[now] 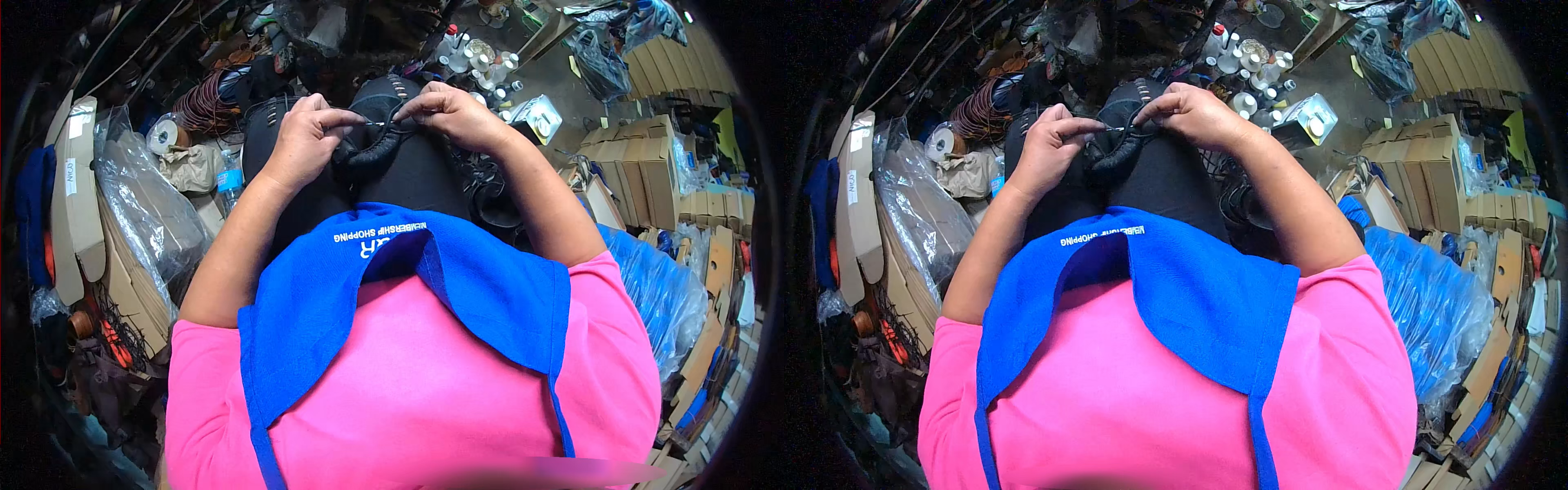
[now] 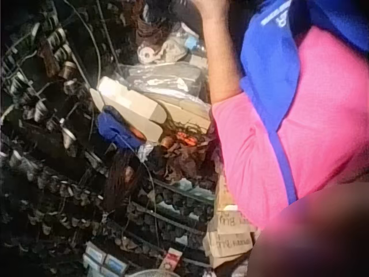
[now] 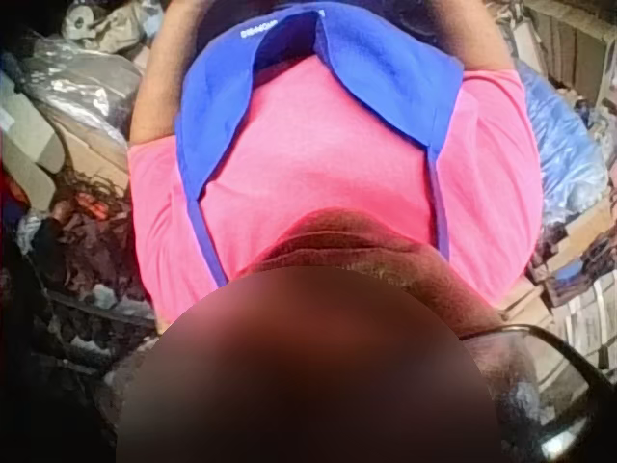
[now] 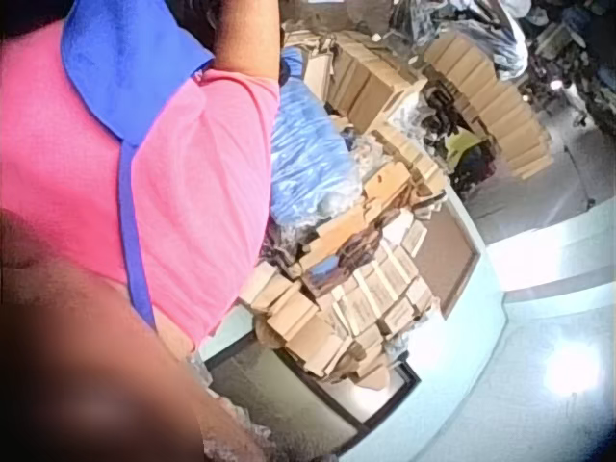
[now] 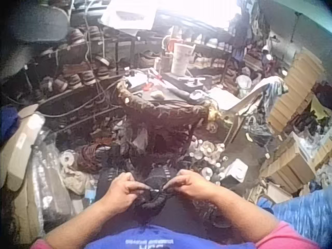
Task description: Sew the inner lining or upper portion of a black shoe using a needle and thread.
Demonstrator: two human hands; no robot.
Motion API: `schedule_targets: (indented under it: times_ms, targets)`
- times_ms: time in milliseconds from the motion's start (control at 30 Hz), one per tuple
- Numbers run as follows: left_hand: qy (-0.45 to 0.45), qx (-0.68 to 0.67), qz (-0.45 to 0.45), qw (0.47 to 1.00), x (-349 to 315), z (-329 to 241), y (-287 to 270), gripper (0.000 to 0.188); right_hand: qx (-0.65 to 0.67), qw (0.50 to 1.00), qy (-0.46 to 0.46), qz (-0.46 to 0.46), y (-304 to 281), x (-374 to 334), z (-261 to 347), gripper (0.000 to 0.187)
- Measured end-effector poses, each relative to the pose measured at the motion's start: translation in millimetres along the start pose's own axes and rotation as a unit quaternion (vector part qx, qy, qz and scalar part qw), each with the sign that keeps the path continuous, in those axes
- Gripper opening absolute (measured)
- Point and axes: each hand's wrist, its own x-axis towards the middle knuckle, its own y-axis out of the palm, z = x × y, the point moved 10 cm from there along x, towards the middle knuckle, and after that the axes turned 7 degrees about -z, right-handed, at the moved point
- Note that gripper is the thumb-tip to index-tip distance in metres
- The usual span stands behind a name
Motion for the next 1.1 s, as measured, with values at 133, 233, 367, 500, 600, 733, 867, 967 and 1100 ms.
schedule_targets:
  times_ms: [133,233,367,500,600,733,867,967,1100]
  targets:
    - [0.002,-0.019,0.018,1.000,0.7,0.0,5.2,0.022,0.032,0.999,0.011,0.022,2.9,-0.1,-5.0,0.025]
    - [-0.021,-0.034,0.046,0.998,5.1,4.2,12.1,0.021,0.040,0.998,0.005,0.042,6.2,2.5,-5.0,0.027]
    - [0.008,-0.043,0.053,0.998,12.0,-5.1,11.7,0.021,0.034,0.998,0.017,0.053,7.4,2.7,-5.0,0.029]
    - [0.082,0.008,0.034,0.996,4.7,-25.1,3.1,0.027,0.029,0.998,0.013,0.046,7.9,-5.2,0.4,0.030]
    - [0.052,0.016,0.041,0.998,-1.5,-21.5,4.7,0.032,0.075,0.996,0.033,0.020,8.1,-7.8,-2.1,0.031]
    - [-0.120,-0.129,0.052,0.983,-2.6,10.9,19.2,0.027,0.223,0.969,0.108,0.019,18.5,-5.3,-18.8,0.032]
    - [-0.215,-0.246,0.070,0.943,-2.9,28.1,40.0,0.018,0.258,0.958,0.124,0.003,22.2,1.1,-26.2,0.028]
    - [-0.194,-0.276,0.072,0.939,4.0,21.9,48.0,0.014,0.248,0.960,0.127,-0.017,21.7,5.5,-25.8,0.020]
    - [-0.182,-0.245,0.110,0.946,10.4,15.8,48.6,0.012,0.184,0.980,0.068,-0.006,15.3,10.4,-12.4,0.014]
